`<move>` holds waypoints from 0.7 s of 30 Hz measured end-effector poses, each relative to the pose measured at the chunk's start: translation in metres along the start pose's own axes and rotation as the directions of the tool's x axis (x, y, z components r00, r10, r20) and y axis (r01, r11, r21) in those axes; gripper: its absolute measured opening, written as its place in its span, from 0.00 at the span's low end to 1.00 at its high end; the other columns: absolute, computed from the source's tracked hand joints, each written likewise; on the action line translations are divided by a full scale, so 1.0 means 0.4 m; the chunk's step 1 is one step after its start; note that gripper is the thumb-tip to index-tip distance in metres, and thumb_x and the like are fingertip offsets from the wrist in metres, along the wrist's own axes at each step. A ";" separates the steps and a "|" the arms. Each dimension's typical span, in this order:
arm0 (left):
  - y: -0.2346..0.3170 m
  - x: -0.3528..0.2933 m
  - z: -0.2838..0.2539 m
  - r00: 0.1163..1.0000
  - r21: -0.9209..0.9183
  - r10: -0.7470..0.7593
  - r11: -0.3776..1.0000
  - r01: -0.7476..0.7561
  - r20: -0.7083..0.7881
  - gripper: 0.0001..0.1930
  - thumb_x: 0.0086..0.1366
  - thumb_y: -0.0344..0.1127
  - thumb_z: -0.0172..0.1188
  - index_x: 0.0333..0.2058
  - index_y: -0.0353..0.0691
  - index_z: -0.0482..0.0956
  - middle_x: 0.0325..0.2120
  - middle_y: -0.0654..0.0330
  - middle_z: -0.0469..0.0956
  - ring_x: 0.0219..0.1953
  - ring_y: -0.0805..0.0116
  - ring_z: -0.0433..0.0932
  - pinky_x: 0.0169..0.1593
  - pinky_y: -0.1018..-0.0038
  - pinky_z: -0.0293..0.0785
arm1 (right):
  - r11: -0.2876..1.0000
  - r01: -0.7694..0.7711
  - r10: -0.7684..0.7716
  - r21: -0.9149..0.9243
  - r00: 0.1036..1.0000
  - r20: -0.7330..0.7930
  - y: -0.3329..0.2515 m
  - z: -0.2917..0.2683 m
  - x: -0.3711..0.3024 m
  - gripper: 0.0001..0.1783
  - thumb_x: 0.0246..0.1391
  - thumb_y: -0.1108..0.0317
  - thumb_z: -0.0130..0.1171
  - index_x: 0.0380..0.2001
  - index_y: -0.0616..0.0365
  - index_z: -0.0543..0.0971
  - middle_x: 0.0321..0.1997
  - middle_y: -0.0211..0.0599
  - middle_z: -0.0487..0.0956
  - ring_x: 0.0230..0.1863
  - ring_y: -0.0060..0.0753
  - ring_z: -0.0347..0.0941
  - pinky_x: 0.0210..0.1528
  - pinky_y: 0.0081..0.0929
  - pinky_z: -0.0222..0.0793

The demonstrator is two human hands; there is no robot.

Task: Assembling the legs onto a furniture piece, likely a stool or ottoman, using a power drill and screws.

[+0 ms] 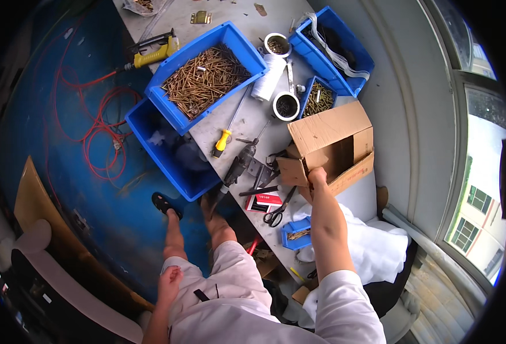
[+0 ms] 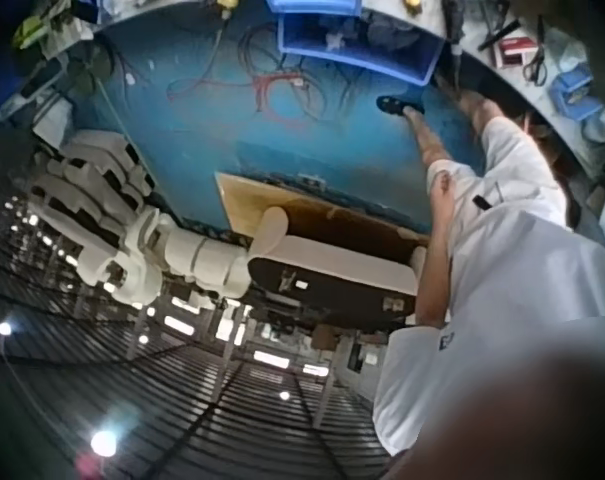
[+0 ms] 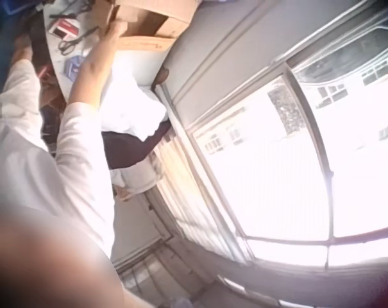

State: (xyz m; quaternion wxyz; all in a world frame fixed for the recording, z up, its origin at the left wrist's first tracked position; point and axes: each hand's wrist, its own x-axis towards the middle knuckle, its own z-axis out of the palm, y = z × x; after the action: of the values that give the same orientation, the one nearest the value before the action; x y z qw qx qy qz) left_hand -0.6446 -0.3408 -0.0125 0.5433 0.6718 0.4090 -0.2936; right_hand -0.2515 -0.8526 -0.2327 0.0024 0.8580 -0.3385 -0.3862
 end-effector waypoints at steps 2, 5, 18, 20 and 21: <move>-0.017 -0.006 -0.021 1.000 0.035 0.019 0.999 -0.019 -0.020 0.09 0.67 0.29 0.64 0.44 0.31 0.80 0.34 0.57 0.84 0.37 0.71 0.82 0.45 0.75 0.78 | 0.962 0.180 -0.170 -0.207 0.983 0.064 0.008 -0.024 0.001 0.15 0.50 0.75 0.65 0.43 0.67 0.85 0.50 0.53 0.84 0.53 0.46 0.83 0.49 0.37 0.80; -0.051 0.002 -0.026 0.998 0.014 0.050 0.999 -0.049 -0.031 0.09 0.67 0.29 0.64 0.44 0.32 0.80 0.34 0.57 0.84 0.36 0.72 0.81 0.44 0.75 0.77 | 0.994 -0.010 -0.008 0.113 0.988 0.157 0.055 -0.080 0.027 0.05 0.56 0.75 0.63 0.34 0.66 0.83 0.33 0.48 0.83 0.32 0.39 0.82 0.28 0.37 0.77; 0.257 0.073 0.152 0.812 -0.610 0.176 0.750 0.256 0.557 0.21 0.76 0.48 0.52 0.53 0.35 0.77 0.46 0.55 0.82 0.51 0.64 0.80 0.58 0.66 0.75 | 0.472 0.792 -0.881 0.388 0.414 0.227 -0.041 -0.246 -0.765 0.09 0.63 0.70 0.58 0.45 0.60 0.78 0.28 0.37 0.79 0.25 0.32 0.75 0.29 0.32 0.73; 0.354 0.082 0.227 0.727 -0.711 0.217 0.508 0.486 0.652 0.26 0.77 0.55 0.47 0.54 0.36 0.76 0.54 0.52 0.78 0.60 0.56 0.74 0.65 0.62 0.69 | 0.171 0.959 -0.976 0.226 0.134 0.173 -0.066 -0.162 -0.957 0.12 0.58 0.71 0.59 0.44 0.59 0.77 0.40 0.47 0.79 0.42 0.48 0.78 0.43 0.37 0.75; 0.367 0.086 0.255 0.727 -0.718 0.192 0.448 0.533 0.659 0.26 0.77 0.55 0.46 0.54 0.37 0.76 0.54 0.52 0.77 0.61 0.54 0.73 0.66 0.62 0.68 | 0.103 0.993 -0.986 0.052 0.095 0.138 -0.057 -0.092 -1.014 0.13 0.56 0.71 0.59 0.45 0.58 0.76 0.41 0.46 0.78 0.45 0.48 0.77 0.45 0.38 0.75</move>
State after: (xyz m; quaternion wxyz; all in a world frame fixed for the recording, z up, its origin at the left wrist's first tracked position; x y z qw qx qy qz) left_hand -0.4950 -0.4430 0.0064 0.8779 0.0924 0.3497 -0.3137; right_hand -0.4055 -0.6081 0.0555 -0.2566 0.8343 0.3344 -0.3553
